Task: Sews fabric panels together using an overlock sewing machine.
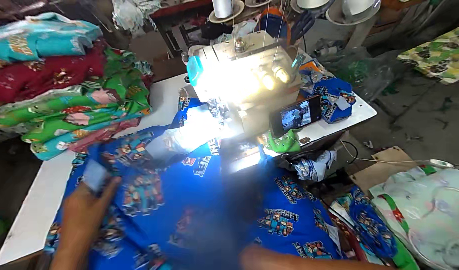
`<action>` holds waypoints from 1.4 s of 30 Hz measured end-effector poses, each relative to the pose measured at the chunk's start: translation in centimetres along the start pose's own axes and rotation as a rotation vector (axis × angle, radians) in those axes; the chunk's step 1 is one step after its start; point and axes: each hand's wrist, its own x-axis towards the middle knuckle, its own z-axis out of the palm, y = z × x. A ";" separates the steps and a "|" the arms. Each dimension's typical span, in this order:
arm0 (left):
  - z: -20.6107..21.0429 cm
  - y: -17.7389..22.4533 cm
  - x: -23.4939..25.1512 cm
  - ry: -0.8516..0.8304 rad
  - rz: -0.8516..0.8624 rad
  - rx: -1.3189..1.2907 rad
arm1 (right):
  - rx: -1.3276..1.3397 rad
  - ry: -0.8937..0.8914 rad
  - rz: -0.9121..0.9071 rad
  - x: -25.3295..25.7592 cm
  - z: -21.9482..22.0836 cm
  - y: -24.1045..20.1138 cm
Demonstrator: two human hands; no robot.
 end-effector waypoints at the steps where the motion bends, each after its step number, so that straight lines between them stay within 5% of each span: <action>1: 1.6 -0.8 0.1 -0.077 0.020 0.049 | -0.157 0.034 0.068 -0.3 -0.6 2.8; 4: 5.0 -1.7 -0.7 -0.005 0.101 0.105 | -0.283 0.141 0.213 -1.0 -4.7 5.7; 9: 6.8 3.8 -2.1 0.072 0.241 0.008 | -0.275 0.677 -0.026 1.3 -12.2 3.0; 12: 9.4 3.4 -1.3 0.003 0.247 0.022 | -0.077 0.865 -0.052 4.5 -14.6 2.0; 19: 11.5 2.9 -1.4 0.091 0.189 0.107 | 0.733 0.647 0.017 9.2 -15.7 0.4; 27: 11.7 2.9 -1.4 0.106 0.202 0.113 | 0.690 0.815 -0.142 9.6 -14.2 0.1; 42: 11.8 3.0 -1.6 0.114 0.198 0.112 | 0.612 0.968 -0.112 9.6 -12.7 0.7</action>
